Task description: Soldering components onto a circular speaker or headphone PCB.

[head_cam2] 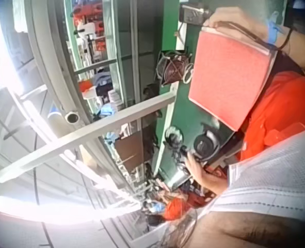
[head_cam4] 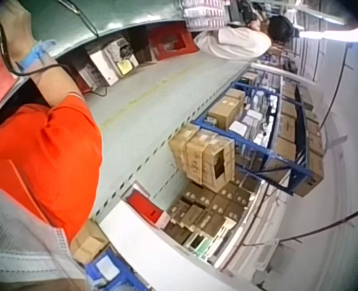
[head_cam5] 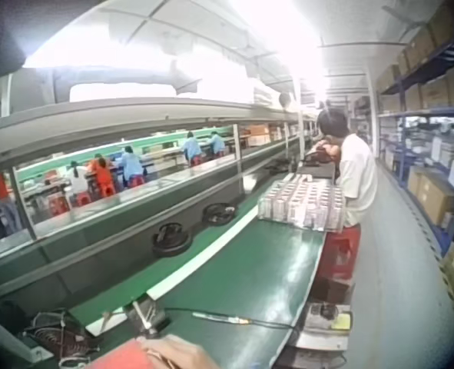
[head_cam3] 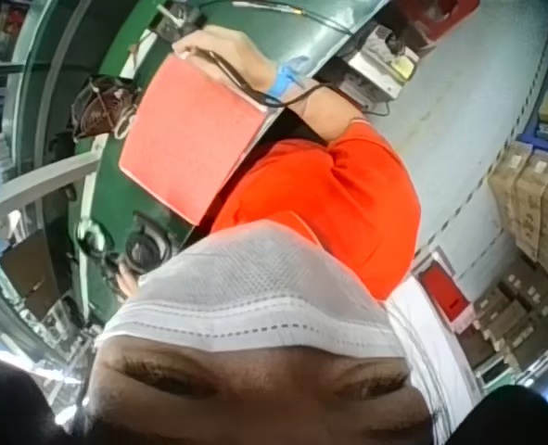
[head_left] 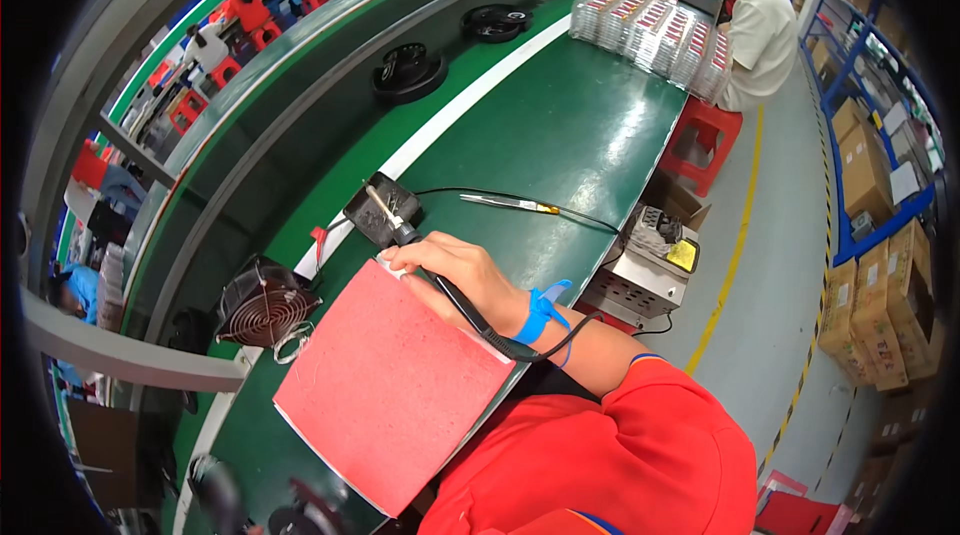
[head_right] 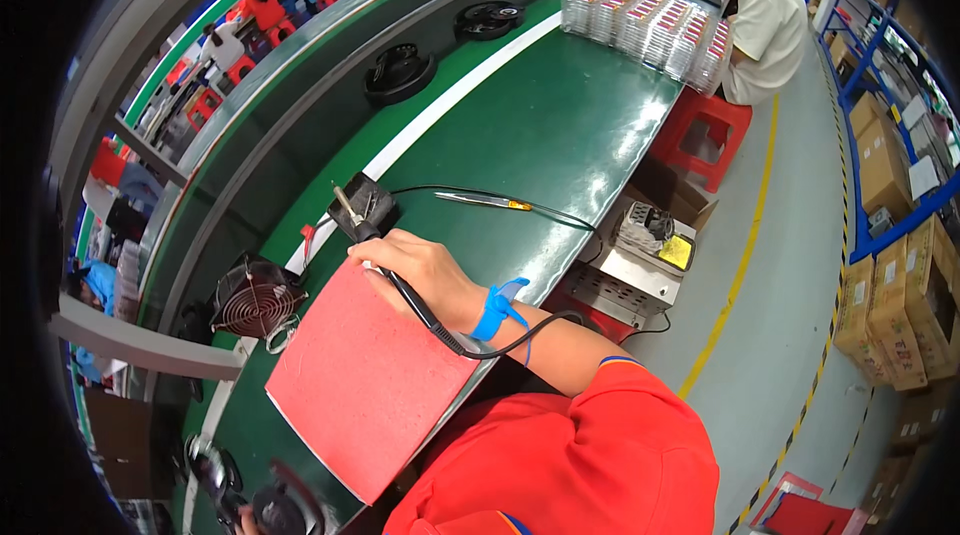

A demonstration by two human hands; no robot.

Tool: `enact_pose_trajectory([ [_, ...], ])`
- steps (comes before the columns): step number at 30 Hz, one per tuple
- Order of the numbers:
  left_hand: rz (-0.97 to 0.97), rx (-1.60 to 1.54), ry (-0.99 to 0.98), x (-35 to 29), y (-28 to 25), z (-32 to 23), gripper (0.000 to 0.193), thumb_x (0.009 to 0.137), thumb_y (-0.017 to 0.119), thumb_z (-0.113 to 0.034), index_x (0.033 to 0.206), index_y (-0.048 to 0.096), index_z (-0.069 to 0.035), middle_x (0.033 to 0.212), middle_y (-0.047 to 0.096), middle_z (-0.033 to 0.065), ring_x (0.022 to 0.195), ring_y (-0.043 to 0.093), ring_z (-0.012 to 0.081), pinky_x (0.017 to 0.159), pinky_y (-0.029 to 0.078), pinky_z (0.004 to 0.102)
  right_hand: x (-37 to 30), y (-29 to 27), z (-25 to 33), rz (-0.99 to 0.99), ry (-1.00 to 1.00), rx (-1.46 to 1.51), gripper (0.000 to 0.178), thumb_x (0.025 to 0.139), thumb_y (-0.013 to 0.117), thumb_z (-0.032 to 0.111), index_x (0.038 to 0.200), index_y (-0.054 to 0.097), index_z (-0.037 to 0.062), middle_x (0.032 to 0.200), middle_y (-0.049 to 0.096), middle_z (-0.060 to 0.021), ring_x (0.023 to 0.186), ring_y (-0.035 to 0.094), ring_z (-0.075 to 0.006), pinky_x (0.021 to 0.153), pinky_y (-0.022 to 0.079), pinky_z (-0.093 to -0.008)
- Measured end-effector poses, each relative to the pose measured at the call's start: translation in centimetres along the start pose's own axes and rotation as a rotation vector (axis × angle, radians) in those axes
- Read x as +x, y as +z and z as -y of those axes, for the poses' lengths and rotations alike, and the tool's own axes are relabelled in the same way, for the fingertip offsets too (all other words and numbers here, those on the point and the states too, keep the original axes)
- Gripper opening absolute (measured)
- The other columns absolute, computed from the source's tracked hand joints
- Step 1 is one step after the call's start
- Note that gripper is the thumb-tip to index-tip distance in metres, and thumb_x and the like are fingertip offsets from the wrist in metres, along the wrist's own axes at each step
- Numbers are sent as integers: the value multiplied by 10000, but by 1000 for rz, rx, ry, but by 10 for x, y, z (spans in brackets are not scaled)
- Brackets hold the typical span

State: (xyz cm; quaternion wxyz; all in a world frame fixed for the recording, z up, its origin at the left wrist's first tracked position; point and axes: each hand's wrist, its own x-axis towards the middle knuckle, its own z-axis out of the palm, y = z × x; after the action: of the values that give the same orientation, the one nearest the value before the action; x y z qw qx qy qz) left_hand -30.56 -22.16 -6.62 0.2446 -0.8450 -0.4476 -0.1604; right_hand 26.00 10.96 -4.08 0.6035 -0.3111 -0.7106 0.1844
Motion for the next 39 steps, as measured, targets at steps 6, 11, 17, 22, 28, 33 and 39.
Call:
enact_pose_trajectory([
  [6, 240, -1243, -1299, 273, 46, -117, 284, 960, 423, -261, 1127, 517, -51, 604, 502, 1, 305, 375, 80, 265, 256, 210, -4, -12, -1, -111, 35, 1, 241, 758, 597, -53, 977, 620, 45, 789, 607, -85, 721, 608, -206, 657, 495, -290],
  [11, 388, -1351, -1177, 296, 70, -132, 382, 949, 387, -184, 1299, 344, -37, 627, 527, 79, 300, 433, 164, 264, 313, 228, -6, -8, -7, -162, 67, 7, 200, 760, 616, -15, 945, 606, 61, 778, 603, -97, 701, 607, -234, 633, 492, -310],
  [17, 276, -494, -799, 307, 80, -119, 258, 846, 571, -48, 1094, 542, 16, 612, 469, 100, 539, 443, 175, 523, 395, 324, -6, -10, -3, -106, 65, -5, 178, 763, 610, -14, 925, 607, 57, 766, 600, -102, 691, 604, -250, 619, 490, -319],
  [22, 337, -422, -419, 373, 99, -123, 140, 823, 599, -66, 935, 586, 16, 1068, 534, 143, 1043, 482, 312, 878, 398, 356, -7, -12, -5, -97, 73, -34, 180, 764, 599, -29, 925, 613, 51, 775, 609, -110, 700, 607, -256, 621, 491, -319],
  [28, 238, -540, -453, 361, 113, -115, 133, 805, 622, -82, 909, 599, -1, 1165, 518, 155, 1115, 447, 310, 943, 356, 356, -9, -8, -1, -78, 75, -14, 172, 767, 611, -19, 923, 609, 54, 776, 614, -110, 694, 619, -253, 625, 496, -315],
  [33, 206, -666, -470, 355, 129, -109, 172, 818, 608, -89, 972, 601, -11, 1236, 484, 187, 1175, 449, 348, 1003, 335, 385, -13, -4, -9, -3, 65, -34, 177, 768, 585, -48, 917, 622, 39, 854, 623, -111, 795, 629, -237, 709, 495, -296],
  [39, 209, -674, -406, 362, 123, -122, 221, 825, 612, -178, 966, 587, -10, 1150, 499, 199, 1104, 473, 375, 944, 385, 403, -15, -5, -16, 115, 116, -81, 162, 844, 554, -49, 960, 627, 37, 923, 649, -49, 811, 601, -116, 744, 469, -243],
])
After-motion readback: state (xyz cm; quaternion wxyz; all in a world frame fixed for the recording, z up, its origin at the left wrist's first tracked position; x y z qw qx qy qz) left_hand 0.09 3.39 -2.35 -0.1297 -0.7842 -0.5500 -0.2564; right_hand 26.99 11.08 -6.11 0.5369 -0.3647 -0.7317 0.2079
